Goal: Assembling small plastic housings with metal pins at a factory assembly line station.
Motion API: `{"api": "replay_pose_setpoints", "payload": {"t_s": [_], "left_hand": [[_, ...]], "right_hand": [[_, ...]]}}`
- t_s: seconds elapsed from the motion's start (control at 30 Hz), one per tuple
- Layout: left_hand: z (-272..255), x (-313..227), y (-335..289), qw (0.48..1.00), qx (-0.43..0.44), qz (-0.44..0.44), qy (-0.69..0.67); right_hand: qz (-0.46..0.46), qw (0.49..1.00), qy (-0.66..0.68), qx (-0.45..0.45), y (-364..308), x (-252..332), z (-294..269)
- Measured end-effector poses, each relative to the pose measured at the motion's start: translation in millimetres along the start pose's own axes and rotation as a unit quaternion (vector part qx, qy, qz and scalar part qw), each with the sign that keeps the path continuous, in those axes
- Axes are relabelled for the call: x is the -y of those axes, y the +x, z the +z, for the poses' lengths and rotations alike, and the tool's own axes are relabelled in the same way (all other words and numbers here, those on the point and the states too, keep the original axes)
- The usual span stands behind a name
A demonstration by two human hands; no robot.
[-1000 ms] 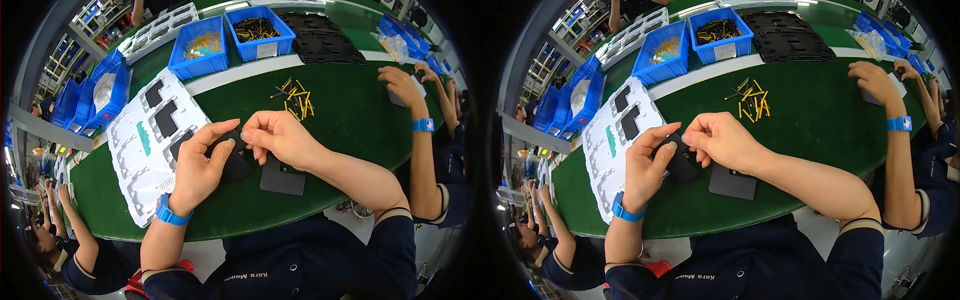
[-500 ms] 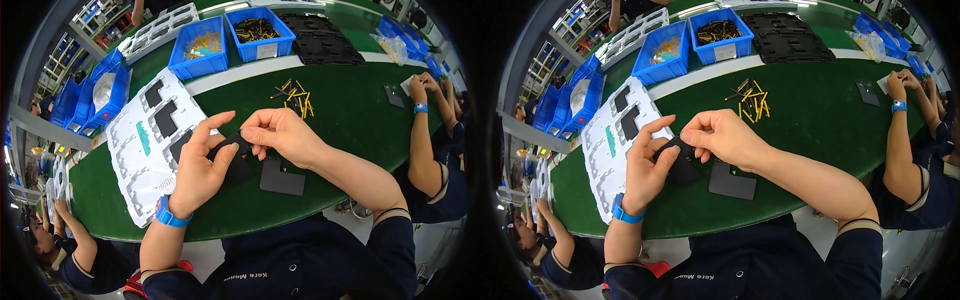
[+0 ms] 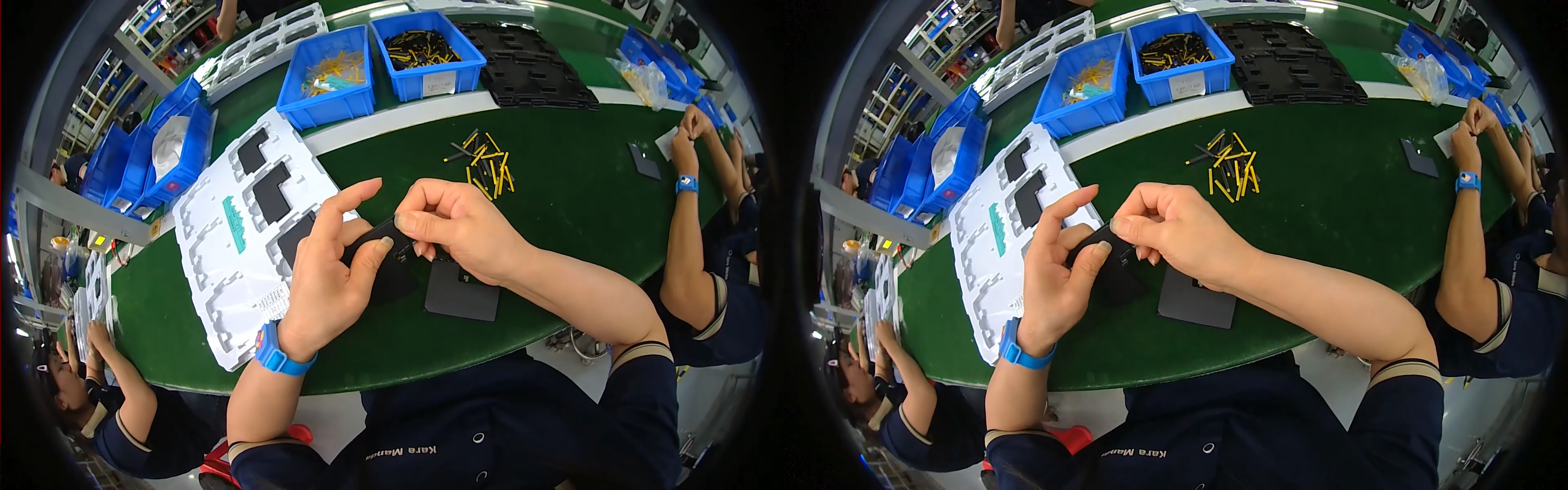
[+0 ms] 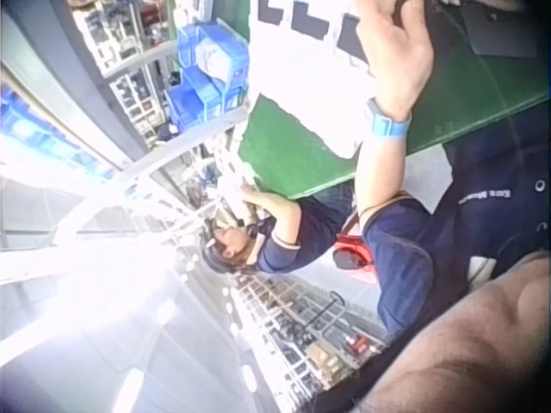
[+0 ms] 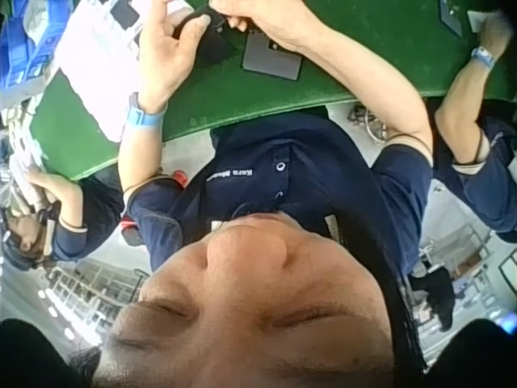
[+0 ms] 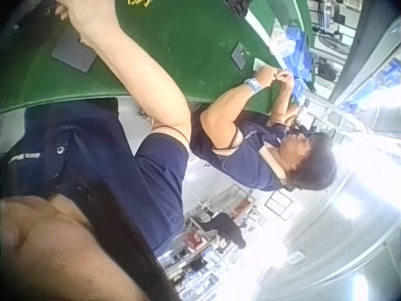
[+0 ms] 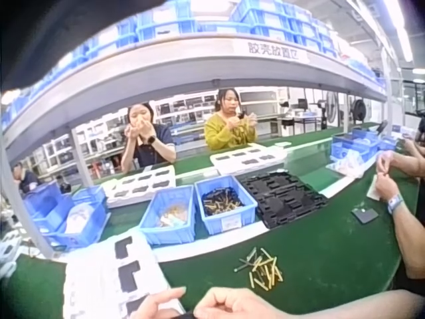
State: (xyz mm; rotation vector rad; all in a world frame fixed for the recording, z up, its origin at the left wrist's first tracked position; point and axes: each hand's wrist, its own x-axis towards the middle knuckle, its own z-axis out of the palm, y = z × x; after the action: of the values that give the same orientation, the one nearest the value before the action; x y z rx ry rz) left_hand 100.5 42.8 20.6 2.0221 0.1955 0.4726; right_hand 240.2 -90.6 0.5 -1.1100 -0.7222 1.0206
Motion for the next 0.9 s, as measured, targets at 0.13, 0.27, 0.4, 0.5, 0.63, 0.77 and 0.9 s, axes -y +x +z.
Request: {"api": "replay_pose_setpoints", "payload": {"t_s": [0.13, 0.27, 0.4, 0.5, 0.63, 0.77, 0.9], "left_hand": [[-4.7, -3.6, 2.6, 0.999, 0.017, -0.035, -0.032], [-6.9, 4.5, 4.6, 0.993, 0.012, -0.038, -0.109], [-10.0, 7.7, 5.4, 0.984, -0.002, -0.066, -0.163], [-11.1, 7.0, 6.4, 0.984, 0.007, -0.081, -0.161], [-9.2, 6.2, 6.3, 0.975, 0.007, -0.097, -0.2], [-8.7, 4.7, 5.4, 0.976, 0.014, -0.125, -0.177], [-6.6, 3.6, 4.5, 0.979, 0.013, -0.12, -0.162]], "right_hand": [[0.015, 0.998, -0.059, -0.011, -0.2, 11.3, 1.9], [-0.106, 0.977, -0.182, -0.015, -0.7, 6.9, -1.2], [-0.148, 0.959, -0.242, -0.001, 1.0, 6.4, -3.6], [-0.23, 0.91, -0.344, 0.01, 2.4, 4.1, -4.5], [-0.286, 0.885, -0.368, -0.009, 4.5, -0.3, -6.1], [-0.319, 0.866, -0.385, -0.019, 7.2, -3.0, -9.6], [-0.317, 0.869, -0.378, -0.021, 6.3, -2.7, -11.0]]}}
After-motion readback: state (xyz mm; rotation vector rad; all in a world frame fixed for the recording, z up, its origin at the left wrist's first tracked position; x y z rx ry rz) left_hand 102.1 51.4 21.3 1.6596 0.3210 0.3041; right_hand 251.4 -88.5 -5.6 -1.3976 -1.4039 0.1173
